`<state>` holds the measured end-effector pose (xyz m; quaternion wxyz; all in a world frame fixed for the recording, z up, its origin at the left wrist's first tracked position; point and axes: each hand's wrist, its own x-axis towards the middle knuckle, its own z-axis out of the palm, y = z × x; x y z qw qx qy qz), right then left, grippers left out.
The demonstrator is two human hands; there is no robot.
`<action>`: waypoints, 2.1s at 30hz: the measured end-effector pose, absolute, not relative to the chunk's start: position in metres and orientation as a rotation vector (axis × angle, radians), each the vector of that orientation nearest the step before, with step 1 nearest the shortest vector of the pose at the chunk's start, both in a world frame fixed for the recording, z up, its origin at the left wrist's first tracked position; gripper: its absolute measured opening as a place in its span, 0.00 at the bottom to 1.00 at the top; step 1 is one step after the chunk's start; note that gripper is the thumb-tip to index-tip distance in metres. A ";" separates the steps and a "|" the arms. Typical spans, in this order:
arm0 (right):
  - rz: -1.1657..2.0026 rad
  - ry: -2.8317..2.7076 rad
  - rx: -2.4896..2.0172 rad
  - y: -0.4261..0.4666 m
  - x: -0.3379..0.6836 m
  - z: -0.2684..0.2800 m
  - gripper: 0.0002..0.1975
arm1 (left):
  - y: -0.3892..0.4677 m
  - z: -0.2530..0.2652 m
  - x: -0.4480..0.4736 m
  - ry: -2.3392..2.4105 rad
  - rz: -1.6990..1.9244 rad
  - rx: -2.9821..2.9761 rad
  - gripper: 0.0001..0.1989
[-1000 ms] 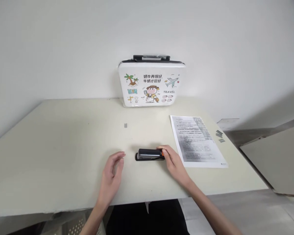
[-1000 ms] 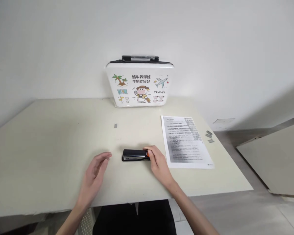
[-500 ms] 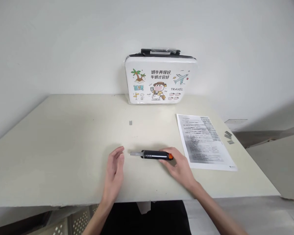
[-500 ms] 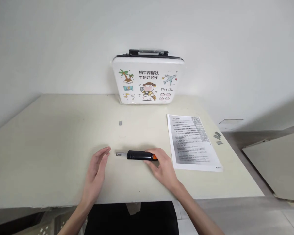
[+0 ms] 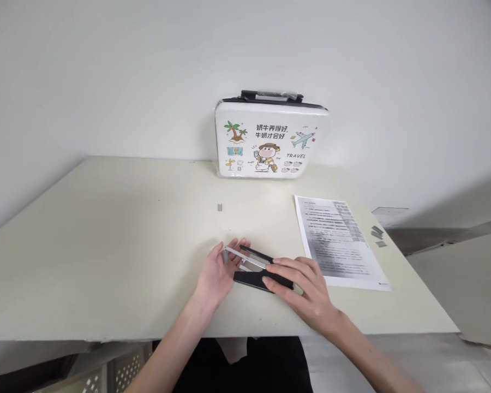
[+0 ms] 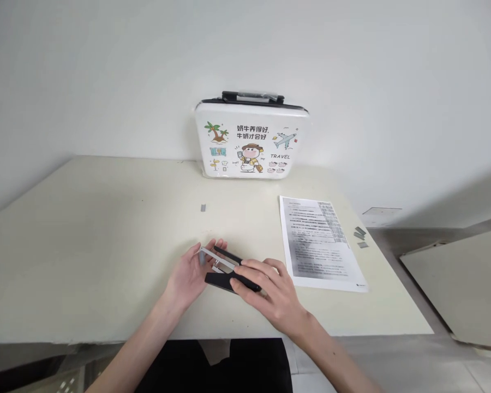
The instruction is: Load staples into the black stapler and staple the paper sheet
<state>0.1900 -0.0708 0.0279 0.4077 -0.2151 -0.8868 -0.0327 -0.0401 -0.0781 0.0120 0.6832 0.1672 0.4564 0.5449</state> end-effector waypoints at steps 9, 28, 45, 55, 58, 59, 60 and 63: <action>0.246 -1.931 -0.775 -0.073 0.193 0.022 0.24 | -0.091 0.018 -0.047 1.139 1.522 0.344 0.12; 0.837 -1.570 -1.204 -0.012 0.124 -0.004 0.15 | -0.112 0.004 -0.064 1.319 1.368 0.938 0.25; 0.618 -1.724 -1.085 0.038 0.071 -0.003 0.17 | -0.102 0.003 -0.080 0.877 1.588 0.197 0.16; 0.366 -2.055 -0.986 -0.070 0.139 0.010 0.17 | -0.085 0.030 0.000 0.869 1.255 0.377 0.24; 0.279 -2.004 -1.042 -0.068 0.159 0.011 0.13 | -0.078 0.036 0.025 0.880 1.157 0.462 0.26; 0.257 -1.997 -1.049 -0.067 0.168 0.012 0.13 | -0.076 0.037 0.032 0.880 1.132 0.489 0.27; 0.238 -1.990 -1.056 -0.065 0.179 0.013 0.12 | -0.074 0.037 0.038 0.887 1.111 0.529 0.28; 0.182 -1.922 -1.126 -0.056 0.227 0.015 0.11 | -0.071 0.033 0.049 0.989 1.047 0.808 0.28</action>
